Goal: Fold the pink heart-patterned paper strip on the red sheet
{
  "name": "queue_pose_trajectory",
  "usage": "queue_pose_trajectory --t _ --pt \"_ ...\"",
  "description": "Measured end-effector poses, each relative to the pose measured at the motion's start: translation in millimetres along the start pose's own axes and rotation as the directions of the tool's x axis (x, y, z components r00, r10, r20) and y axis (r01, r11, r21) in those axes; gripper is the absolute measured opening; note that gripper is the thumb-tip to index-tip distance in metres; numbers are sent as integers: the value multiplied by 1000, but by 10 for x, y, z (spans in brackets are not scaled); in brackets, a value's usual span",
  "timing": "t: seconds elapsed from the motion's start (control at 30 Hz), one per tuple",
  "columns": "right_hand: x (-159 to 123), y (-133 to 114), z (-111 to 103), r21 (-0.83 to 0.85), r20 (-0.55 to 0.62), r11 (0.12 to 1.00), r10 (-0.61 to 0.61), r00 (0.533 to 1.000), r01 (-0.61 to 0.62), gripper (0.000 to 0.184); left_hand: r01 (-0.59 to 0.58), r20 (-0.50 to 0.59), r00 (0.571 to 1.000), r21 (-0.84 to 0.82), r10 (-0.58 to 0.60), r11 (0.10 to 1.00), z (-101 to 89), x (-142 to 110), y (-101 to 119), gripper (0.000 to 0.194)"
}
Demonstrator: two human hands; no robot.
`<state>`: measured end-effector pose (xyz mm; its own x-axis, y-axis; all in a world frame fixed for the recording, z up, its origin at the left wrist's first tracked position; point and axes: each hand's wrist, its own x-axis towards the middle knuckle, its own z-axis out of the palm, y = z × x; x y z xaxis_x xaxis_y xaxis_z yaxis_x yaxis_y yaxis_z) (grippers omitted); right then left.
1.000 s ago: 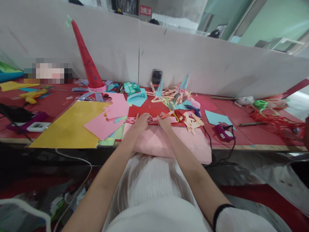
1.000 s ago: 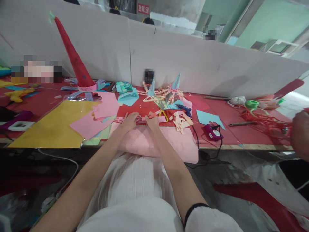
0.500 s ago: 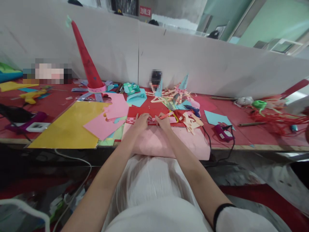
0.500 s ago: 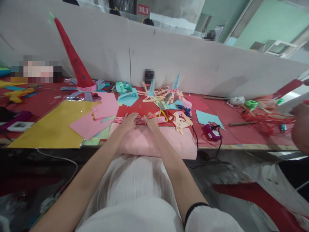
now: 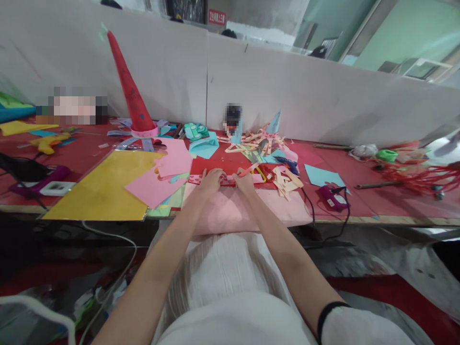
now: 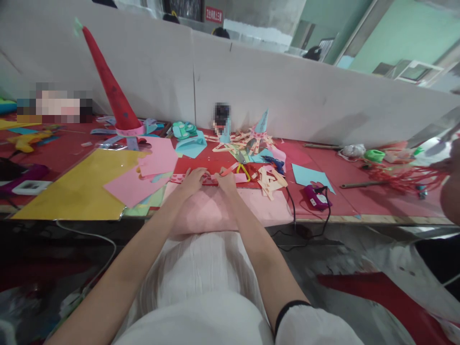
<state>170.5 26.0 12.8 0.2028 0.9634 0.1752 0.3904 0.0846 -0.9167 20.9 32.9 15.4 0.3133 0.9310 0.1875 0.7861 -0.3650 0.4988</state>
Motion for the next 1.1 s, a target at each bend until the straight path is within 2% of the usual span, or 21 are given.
queue_pose_trajectory --t 0.13,0.3,0.77,1.1 --pt "53 72 6 -55 -43 998 -35 998 32 26 -7 2 1000 -4 7 1000 7 -5 -4 39" --pt "69 100 13 21 -71 1000 -5 997 7 25 1 -6 1000 -7 -2 1000 -20 -21 24 38" --pt "19 59 8 39 -39 999 6 999 -4 23 9 3 1000 -5 -9 1000 -46 -25 55 39" --pt "-5 20 -19 -8 -44 1000 -11 999 10 23 -7 3 1000 -11 7 1000 -48 -38 46 43"
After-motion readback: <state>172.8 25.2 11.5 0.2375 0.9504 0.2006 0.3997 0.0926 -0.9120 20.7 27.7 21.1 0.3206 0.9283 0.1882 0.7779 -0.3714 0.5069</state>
